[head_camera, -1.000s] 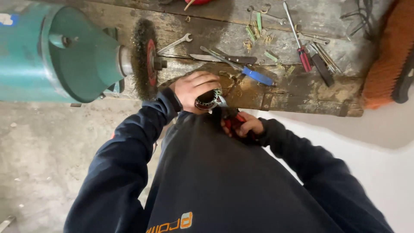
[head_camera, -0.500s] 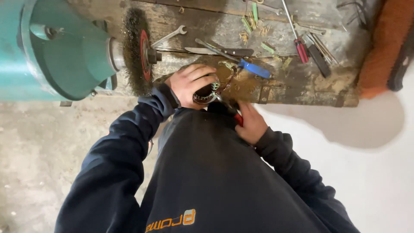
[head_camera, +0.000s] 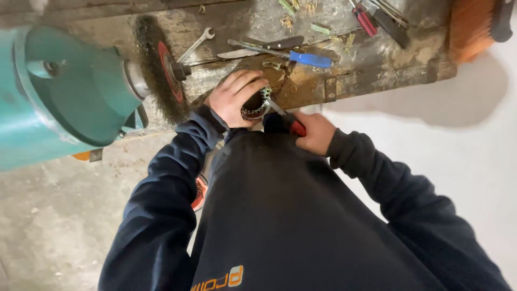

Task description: The person is repairing a motor stator by removing old copper windings and inserting new ones. They use a screwdriver to pry out the old wires and pliers to pull them out. New copper wires are then inserted into the stator slots.

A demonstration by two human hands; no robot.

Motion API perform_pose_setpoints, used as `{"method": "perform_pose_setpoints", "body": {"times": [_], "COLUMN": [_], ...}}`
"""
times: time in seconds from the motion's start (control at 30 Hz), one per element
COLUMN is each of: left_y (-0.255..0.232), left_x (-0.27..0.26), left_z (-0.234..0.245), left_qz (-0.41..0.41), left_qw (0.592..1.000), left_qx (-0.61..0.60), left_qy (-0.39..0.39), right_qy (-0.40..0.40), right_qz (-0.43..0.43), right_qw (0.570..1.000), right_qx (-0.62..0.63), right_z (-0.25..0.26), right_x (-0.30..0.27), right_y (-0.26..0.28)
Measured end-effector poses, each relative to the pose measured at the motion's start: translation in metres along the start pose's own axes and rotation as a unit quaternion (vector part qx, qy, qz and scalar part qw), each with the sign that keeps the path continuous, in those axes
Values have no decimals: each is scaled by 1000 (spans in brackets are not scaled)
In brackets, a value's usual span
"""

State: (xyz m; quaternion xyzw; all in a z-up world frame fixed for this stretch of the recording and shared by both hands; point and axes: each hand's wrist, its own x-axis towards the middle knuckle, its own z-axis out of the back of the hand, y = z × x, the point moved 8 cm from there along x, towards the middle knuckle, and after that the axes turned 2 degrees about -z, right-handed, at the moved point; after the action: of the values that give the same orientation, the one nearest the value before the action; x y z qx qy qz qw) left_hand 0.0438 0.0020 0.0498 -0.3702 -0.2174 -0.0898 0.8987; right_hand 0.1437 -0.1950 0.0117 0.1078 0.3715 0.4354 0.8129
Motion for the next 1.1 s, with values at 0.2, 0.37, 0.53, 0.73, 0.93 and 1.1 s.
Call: {"method": "perform_pose_setpoints", "body": {"times": [0.2, 0.37, 0.53, 0.73, 0.93, 1.1], "left_y": [-1, 4, 5, 4, 3, 6], "left_x": [5, 5, 6, 1, 3, 4], "left_z": [1, -3, -5, -6, -5, -7], "left_qz": [2, 8, 35, 27, 23, 38], "left_qw": [1000, 1000, 998, 999, 999, 999], "left_qx": [0, -1, 24, 38, 31, 19], "left_qy": [8, 22, 37, 21, 19, 28], "right_qy": [255, 362, 404, 249, -84, -174], "right_qz": [24, -8, 31, 25, 72, 58], "right_qw": [872, 665, 514, 872, 994, 978], "right_qx": [417, 653, 756, 420, -25, -101], "right_z": [-35, -74, -66, -32, 4, 27], "right_x": [17, 6, 3, -4, -13, -17], "right_y": [-24, -14, -3, -1, 20, 43]}}
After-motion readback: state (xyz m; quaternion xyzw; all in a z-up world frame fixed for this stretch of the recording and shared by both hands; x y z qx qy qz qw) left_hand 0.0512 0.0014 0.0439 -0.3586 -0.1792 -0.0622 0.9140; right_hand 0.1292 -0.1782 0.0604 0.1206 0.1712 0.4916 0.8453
